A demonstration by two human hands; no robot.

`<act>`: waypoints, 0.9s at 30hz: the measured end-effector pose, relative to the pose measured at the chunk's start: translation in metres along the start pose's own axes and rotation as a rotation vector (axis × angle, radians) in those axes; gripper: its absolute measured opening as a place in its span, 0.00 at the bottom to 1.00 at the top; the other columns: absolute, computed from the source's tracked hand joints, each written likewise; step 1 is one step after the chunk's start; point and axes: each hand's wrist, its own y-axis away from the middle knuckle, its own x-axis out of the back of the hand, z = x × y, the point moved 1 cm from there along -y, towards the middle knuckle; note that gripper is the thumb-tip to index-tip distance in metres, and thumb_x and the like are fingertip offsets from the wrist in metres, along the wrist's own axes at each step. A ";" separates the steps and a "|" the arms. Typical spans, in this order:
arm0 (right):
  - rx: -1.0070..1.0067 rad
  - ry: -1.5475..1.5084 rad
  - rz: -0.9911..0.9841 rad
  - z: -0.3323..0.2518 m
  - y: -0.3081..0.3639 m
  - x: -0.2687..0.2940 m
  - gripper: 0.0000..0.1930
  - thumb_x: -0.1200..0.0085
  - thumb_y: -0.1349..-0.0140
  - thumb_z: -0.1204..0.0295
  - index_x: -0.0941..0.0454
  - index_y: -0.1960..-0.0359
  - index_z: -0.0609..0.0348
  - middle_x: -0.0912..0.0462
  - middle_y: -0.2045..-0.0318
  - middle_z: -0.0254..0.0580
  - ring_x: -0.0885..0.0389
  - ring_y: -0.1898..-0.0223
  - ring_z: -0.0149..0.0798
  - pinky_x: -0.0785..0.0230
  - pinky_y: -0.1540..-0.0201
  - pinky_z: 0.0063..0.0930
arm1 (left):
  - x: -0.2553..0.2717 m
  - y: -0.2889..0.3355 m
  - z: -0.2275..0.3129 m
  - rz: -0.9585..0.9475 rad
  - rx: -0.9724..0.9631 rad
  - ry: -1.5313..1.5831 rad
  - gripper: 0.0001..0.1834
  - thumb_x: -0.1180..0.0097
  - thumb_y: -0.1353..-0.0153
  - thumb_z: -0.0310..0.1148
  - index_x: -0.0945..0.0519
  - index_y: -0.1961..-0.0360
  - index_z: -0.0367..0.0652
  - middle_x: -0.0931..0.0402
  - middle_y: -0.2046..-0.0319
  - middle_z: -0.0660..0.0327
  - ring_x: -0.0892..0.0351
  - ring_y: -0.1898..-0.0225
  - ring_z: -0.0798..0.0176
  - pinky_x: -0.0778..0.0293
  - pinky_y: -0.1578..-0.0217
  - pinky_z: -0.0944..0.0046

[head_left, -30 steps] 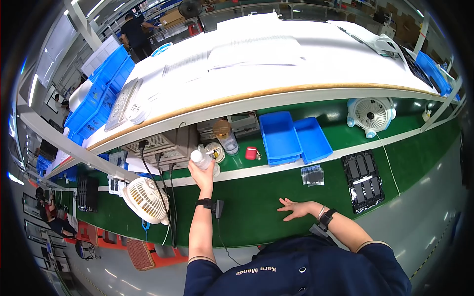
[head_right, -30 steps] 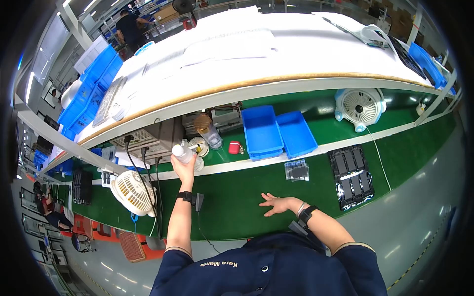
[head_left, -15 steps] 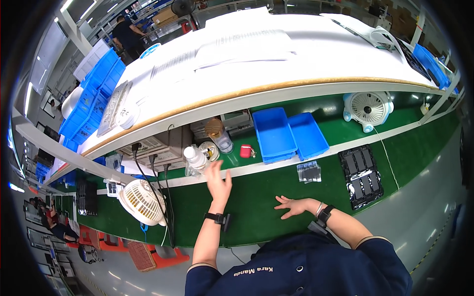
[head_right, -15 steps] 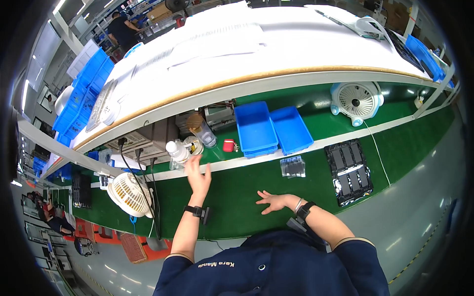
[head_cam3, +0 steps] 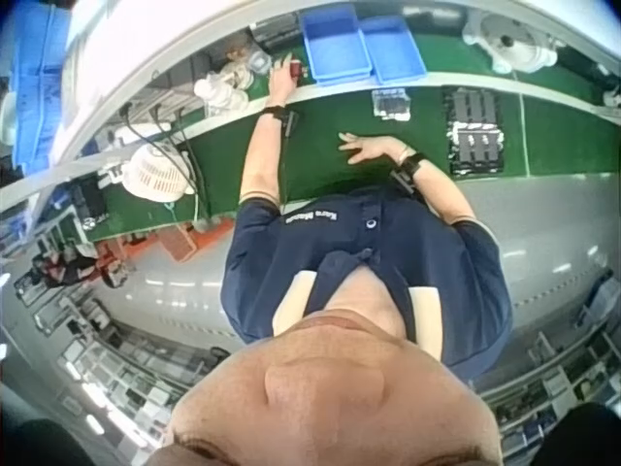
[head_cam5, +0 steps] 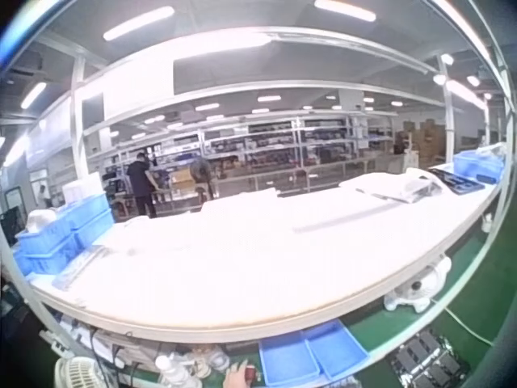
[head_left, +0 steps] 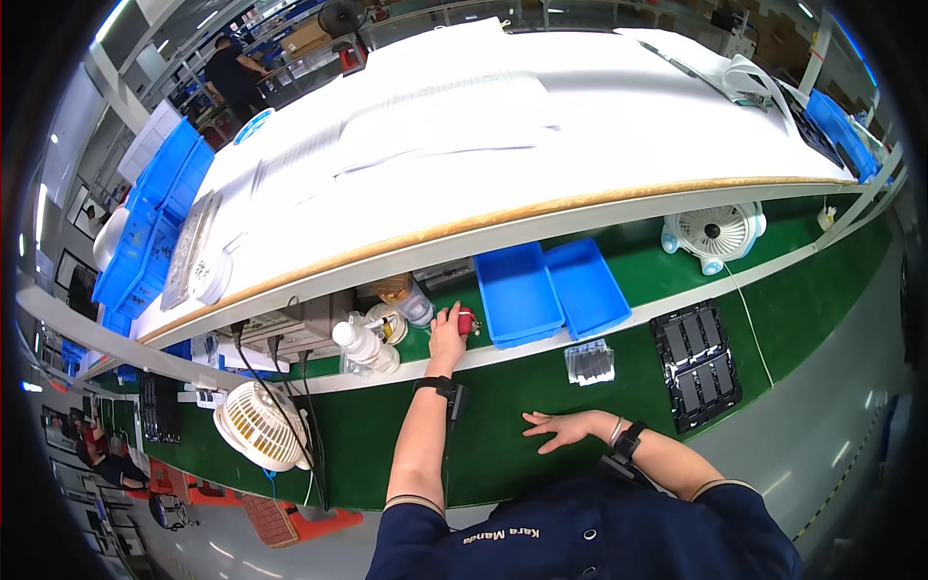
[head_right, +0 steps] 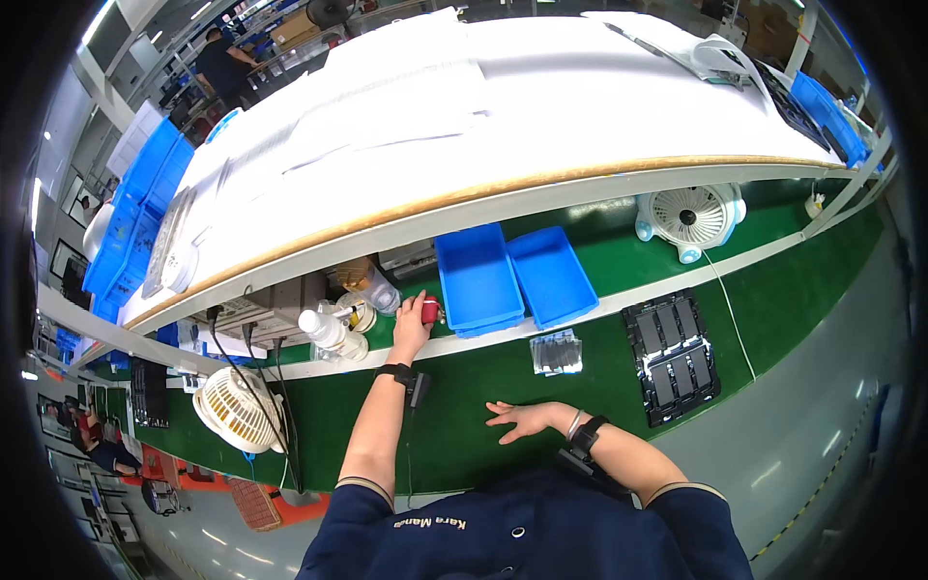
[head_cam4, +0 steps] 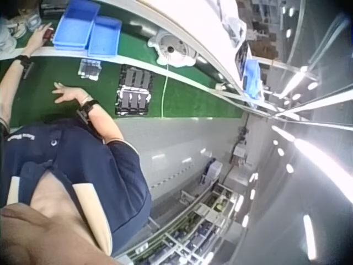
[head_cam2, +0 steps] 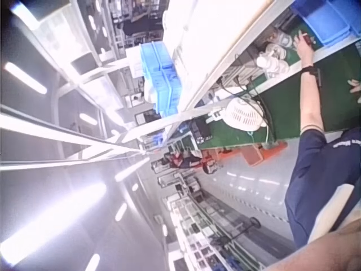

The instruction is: Sorting electronic components into bins and moving assembled units between workstations in a factory.

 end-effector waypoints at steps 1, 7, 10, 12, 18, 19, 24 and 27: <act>0.009 -0.002 0.003 0.004 0.000 0.001 0.33 0.51 0.41 0.53 0.46 0.37 0.51 0.67 0.33 0.46 0.70 0.32 0.44 0.66 0.34 0.34 | 0.001 -0.005 0.002 -0.065 -0.012 0.036 0.38 0.37 0.60 0.24 0.35 0.44 0.51 0.37 0.48 0.53 0.32 0.52 0.48 0.30 0.53 0.55; 0.040 -0.033 -0.020 0.012 0.000 0.005 0.33 0.51 0.41 0.53 0.45 0.37 0.51 0.65 0.33 0.47 0.69 0.32 0.45 0.66 0.34 0.33 | -0.001 -0.030 0.012 -0.037 -0.062 0.185 0.34 0.34 0.63 0.25 0.31 0.50 0.49 0.35 0.53 0.54 0.30 0.54 0.49 0.28 0.56 0.55; 0.060 -0.032 -0.020 0.011 -0.002 0.005 0.34 0.50 0.42 0.54 0.45 0.37 0.54 0.65 0.33 0.47 0.70 0.32 0.44 0.66 0.34 0.33 | -0.013 -0.043 0.011 0.010 -0.103 0.249 0.34 0.33 0.65 0.25 0.30 0.51 0.48 0.33 0.55 0.53 0.30 0.54 0.47 0.29 0.56 0.53; 0.053 -0.058 -0.010 0.010 -0.001 0.004 0.33 0.50 0.42 0.54 0.45 0.37 0.54 0.65 0.33 0.48 0.69 0.32 0.44 0.66 0.34 0.33 | -0.019 -0.051 0.011 0.061 -0.093 0.193 0.35 0.32 0.67 0.24 0.30 0.51 0.48 0.32 0.57 0.51 0.30 0.55 0.45 0.29 0.55 0.52; 0.088 -0.044 0.008 0.014 -0.003 0.001 0.34 0.51 0.42 0.53 0.44 0.37 0.54 0.64 0.33 0.47 0.69 0.32 0.44 0.66 0.34 0.33 | -0.030 -0.063 0.004 0.013 -0.049 0.188 0.36 0.34 0.66 0.25 0.30 0.49 0.49 0.33 0.54 0.47 0.32 0.55 0.40 0.31 0.54 0.51; 0.085 -0.045 0.001 0.013 -0.005 0.001 0.33 0.51 0.42 0.53 0.44 0.37 0.53 0.64 0.33 0.47 0.69 0.32 0.44 0.66 0.34 0.33 | -0.031 -0.062 -0.001 0.023 -0.042 0.195 0.38 0.33 0.65 0.25 0.32 0.47 0.49 0.36 0.51 0.45 0.33 0.54 0.39 0.31 0.52 0.50; 0.051 -0.043 0.014 0.015 -0.003 -0.002 0.33 0.51 0.42 0.53 0.44 0.38 0.52 0.64 0.33 0.47 0.69 0.32 0.44 0.66 0.34 0.33 | -0.017 -0.046 0.016 -0.058 0.024 0.210 0.44 0.32 0.64 0.27 0.37 0.42 0.52 0.48 0.42 0.41 0.40 0.46 0.35 0.36 0.47 0.50; 0.022 -0.019 0.026 0.008 -0.002 -0.001 0.33 0.50 0.43 0.53 0.43 0.38 0.52 0.64 0.33 0.46 0.70 0.32 0.44 0.65 0.34 0.33 | -0.001 -0.024 0.020 -0.185 -0.033 0.093 0.46 0.31 0.66 0.31 0.38 0.40 0.53 0.59 0.37 0.40 0.52 0.40 0.35 0.44 0.41 0.51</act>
